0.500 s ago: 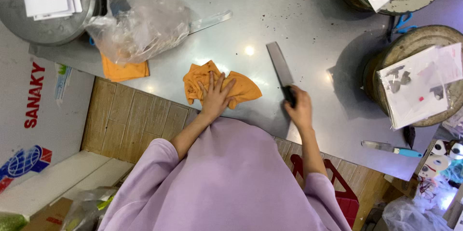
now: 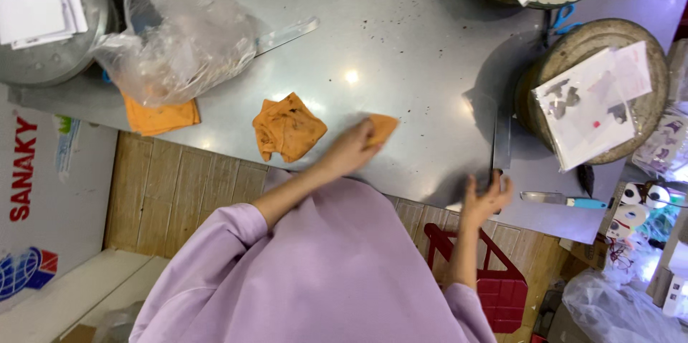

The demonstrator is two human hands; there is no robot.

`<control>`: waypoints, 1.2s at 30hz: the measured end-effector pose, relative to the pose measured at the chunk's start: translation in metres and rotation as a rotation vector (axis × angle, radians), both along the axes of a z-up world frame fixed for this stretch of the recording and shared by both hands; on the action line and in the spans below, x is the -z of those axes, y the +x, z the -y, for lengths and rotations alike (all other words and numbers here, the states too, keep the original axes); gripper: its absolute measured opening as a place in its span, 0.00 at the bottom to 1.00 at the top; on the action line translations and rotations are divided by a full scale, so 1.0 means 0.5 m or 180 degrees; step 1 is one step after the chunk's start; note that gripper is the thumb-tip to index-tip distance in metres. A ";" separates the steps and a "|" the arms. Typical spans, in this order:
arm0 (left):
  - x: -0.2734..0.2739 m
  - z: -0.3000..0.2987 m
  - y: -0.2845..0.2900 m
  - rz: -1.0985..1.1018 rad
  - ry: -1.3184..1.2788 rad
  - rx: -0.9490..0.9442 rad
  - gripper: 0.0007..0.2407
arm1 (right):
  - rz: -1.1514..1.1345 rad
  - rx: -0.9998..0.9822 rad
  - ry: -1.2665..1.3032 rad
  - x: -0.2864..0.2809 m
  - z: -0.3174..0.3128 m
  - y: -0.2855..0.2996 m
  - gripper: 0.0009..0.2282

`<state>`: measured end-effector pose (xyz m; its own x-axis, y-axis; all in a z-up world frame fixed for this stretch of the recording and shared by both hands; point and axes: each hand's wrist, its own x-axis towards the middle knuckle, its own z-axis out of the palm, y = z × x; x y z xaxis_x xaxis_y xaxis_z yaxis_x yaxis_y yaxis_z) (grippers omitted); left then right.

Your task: The person cleans a workspace by gathering pieces of cake and debris into plastic bags and wiping the surface with a cloth.

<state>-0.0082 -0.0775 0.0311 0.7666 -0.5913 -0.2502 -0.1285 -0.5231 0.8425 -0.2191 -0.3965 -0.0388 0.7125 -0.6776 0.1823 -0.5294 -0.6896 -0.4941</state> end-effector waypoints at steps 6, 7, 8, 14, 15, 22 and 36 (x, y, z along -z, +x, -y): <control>-0.111 0.142 0.013 0.0410 -0.1304 0.1349 0.17 | 0.2183 -0.1010 0.5857 0.016 -0.163 0.132 0.44; -0.111 0.146 0.028 0.0212 -0.1144 0.1164 0.18 | 0.1934 -0.0335 0.5917 0.015 -0.188 0.147 0.41; -0.105 0.145 0.051 0.0026 -0.0993 0.0985 0.18 | 0.1681 0.0328 0.5934 0.009 -0.201 0.159 0.39; 0.000 0.087 0.230 -0.0191 -0.0649 0.0021 0.18 | 0.0324 0.0614 0.3377 -0.111 -0.126 0.151 0.34; 0.019 0.083 0.275 -0.0073 -0.0473 0.0053 0.15 | -0.0026 0.0745 0.3150 -0.122 -0.107 0.157 0.33; 0.104 0.199 0.635 0.0701 0.0418 0.0423 0.15 | -0.1022 -0.0605 -0.0688 0.050 -0.049 0.386 0.36; 0.241 0.512 0.930 0.0626 0.1228 -0.0473 0.17 | 0.1359 -0.1972 -0.0420 0.105 -0.020 0.855 0.20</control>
